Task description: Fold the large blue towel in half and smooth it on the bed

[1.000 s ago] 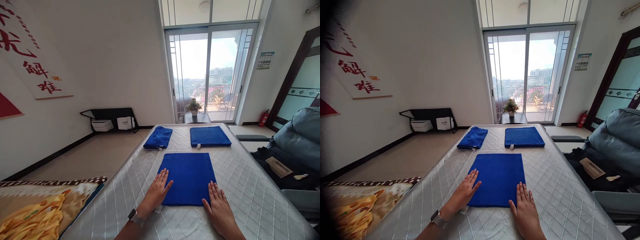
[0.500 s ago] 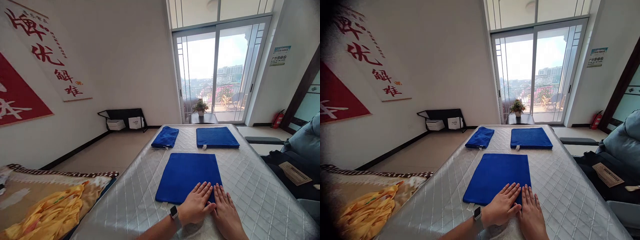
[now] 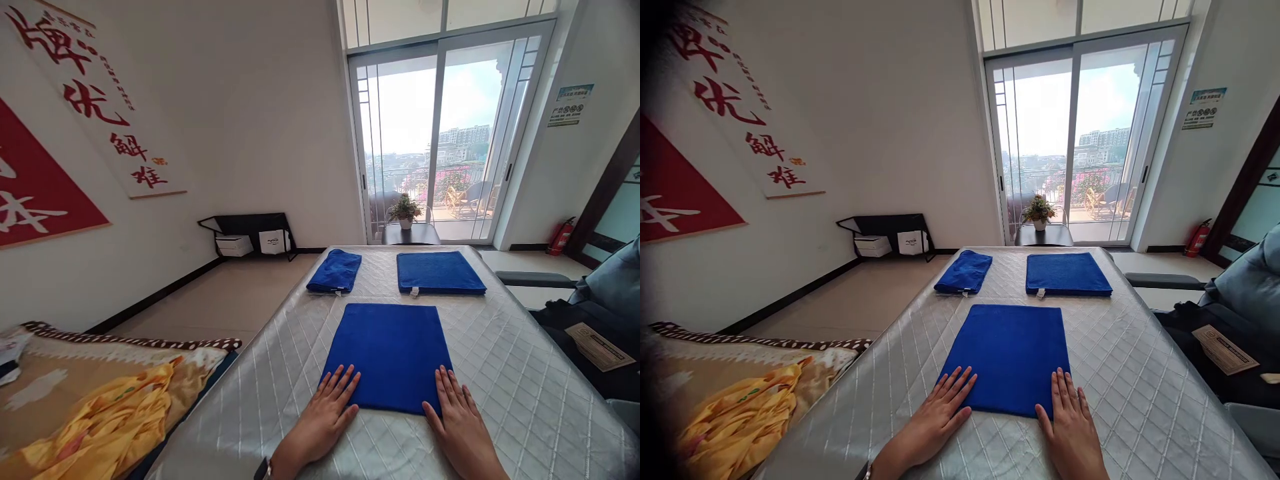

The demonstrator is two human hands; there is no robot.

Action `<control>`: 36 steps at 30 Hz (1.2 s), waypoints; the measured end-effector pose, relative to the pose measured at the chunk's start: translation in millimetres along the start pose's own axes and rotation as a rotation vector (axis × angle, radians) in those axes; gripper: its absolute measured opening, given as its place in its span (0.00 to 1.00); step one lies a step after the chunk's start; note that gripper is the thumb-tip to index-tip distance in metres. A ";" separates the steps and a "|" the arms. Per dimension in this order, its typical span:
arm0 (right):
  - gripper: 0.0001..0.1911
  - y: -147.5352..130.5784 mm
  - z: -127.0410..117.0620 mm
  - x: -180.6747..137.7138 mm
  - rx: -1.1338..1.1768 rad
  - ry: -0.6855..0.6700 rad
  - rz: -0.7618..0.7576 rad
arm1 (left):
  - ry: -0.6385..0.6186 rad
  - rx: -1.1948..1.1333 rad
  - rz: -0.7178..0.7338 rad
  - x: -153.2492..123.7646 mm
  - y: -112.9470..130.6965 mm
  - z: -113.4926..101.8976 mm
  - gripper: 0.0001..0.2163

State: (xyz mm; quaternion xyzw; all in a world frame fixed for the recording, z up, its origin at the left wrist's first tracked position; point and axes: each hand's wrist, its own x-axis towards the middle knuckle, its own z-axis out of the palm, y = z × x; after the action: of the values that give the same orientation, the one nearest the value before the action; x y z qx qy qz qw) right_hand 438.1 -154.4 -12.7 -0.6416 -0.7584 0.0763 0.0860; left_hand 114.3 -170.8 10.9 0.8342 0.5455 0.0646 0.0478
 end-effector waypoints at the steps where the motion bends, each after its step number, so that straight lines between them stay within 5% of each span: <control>1: 0.43 -0.1 0.0 -0.1 -0.001 -0.002 0.002 | 0.019 0.005 -0.001 -3.9 -1.7 2.3 0.26; 10: 0.42 -1.6 -4.1 -1.9 -0.030 -0.012 -0.005 | 0.146 -0.012 -0.005 -9.3 2.6 4.6 0.21; 19: 0.39 9.9 -39.0 2.9 -0.012 -0.222 -0.045 | 0.194 -0.075 0.007 -11.8 -3.5 11.6 0.19; 27: 0.35 -1.5 -72.3 55.3 -0.081 -0.228 -0.083 | 0.191 -0.101 0.013 -12.1 -4.0 8.9 0.19; 36: 0.37 -4.5 -23.6 113.8 -0.068 -0.042 0.049 | 0.153 -0.065 0.008 -13.6 -6.6 6.9 0.20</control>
State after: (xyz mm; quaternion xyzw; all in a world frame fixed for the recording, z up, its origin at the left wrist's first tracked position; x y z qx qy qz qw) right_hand 420.7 -42.8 15.0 -0.6606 -0.7464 0.0659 0.0463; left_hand 104.1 -180.7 2.3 0.8270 0.5420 0.1461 0.0327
